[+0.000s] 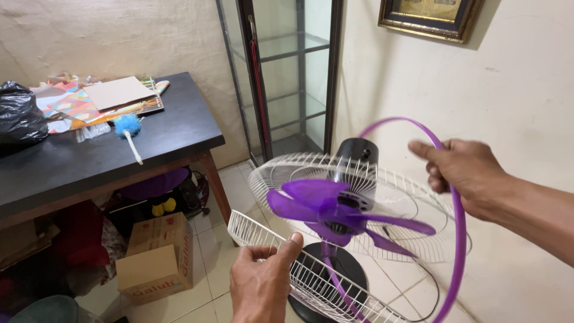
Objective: The person assembles a standing electric fan by attaching the front grille, inserting the purple fan blades, and securing the rear grille with a screw. The person then removes the rear grille and blades, reattaches the front grille, and repeats the assembly sequence.
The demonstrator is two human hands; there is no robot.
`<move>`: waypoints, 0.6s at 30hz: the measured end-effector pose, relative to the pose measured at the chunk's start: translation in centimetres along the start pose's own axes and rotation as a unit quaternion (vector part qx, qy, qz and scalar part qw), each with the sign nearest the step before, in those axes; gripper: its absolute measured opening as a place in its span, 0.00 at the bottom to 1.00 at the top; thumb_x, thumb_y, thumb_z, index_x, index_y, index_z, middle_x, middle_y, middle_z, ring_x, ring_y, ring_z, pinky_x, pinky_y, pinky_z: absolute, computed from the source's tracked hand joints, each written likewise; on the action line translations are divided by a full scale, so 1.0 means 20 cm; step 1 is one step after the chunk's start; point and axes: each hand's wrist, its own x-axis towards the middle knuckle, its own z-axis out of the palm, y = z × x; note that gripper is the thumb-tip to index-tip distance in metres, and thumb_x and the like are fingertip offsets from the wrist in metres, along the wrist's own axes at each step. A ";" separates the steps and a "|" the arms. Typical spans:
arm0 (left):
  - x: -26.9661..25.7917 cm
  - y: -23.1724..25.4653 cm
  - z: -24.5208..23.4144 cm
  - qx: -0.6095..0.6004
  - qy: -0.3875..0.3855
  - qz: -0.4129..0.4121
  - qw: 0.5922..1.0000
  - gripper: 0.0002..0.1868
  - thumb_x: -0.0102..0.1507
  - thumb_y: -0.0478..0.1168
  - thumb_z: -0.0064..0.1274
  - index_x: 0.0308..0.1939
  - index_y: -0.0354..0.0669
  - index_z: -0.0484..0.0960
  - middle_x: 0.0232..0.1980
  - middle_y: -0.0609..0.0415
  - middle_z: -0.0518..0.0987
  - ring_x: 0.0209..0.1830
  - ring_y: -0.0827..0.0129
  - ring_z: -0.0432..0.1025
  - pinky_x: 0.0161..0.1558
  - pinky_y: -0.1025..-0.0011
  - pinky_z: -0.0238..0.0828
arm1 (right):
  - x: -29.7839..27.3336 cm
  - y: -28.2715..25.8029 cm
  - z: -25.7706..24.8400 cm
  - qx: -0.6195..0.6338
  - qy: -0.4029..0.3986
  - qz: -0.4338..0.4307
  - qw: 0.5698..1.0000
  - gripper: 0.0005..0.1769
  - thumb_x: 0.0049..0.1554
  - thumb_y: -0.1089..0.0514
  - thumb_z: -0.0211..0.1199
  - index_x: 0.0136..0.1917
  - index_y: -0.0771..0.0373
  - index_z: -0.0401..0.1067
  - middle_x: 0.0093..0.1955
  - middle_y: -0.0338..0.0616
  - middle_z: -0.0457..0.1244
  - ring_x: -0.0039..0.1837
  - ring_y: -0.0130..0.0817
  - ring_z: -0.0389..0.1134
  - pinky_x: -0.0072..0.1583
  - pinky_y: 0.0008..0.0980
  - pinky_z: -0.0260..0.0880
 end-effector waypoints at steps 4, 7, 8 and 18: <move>0.00 -0.03 -0.01 0.018 0.022 -0.017 0.999 0.33 0.50 0.57 0.67 0.48 0.36 0.79 0.38 0.43 0.82 0.33 0.60 0.80 0.38 0.65 0.78 | -0.02 -0.20 0.09 -0.003 -0.043 -0.042 0.998 0.14 0.66 0.53 0.52 0.47 0.66 0.69 0.28 0.38 0.50 0.27 0.28 0.45 0.30 0.30 0.46; 0.00 -0.04 -0.04 0.033 0.036 -0.013 0.999 0.32 0.49 0.57 0.66 0.47 0.37 0.80 0.38 0.43 0.83 0.35 0.62 0.79 0.43 0.66 0.75 | -0.07 -0.36 0.26 -0.059 -0.093 -0.081 0.991 0.16 0.66 0.53 0.51 0.50 0.68 0.72 0.28 0.36 0.49 0.26 0.28 0.43 0.29 0.31 0.47; -0.01 -0.04 -0.05 0.035 0.041 -0.008 0.998 0.32 0.48 0.57 0.67 0.47 0.37 0.81 0.38 0.44 0.83 0.36 0.63 0.79 0.45 0.66 0.74 | -0.10 -0.39 0.33 -0.057 -0.121 -0.097 0.986 0.17 0.65 0.52 0.51 0.51 0.68 0.72 0.28 0.36 0.50 0.25 0.27 0.45 0.29 0.30 0.49; 0.04 -0.03 -0.31 -0.045 0.068 -0.028 0.996 0.31 0.50 0.55 0.71 0.44 0.34 0.79 0.37 0.42 0.82 0.33 0.59 0.79 0.35 0.64 0.78 | -0.33 -0.43 0.79 -0.401 -0.260 -0.253 0.841 0.20 0.65 0.45 0.54 0.57 0.62 0.75 0.31 0.41 0.63 0.29 0.32 0.56 0.33 0.34 0.61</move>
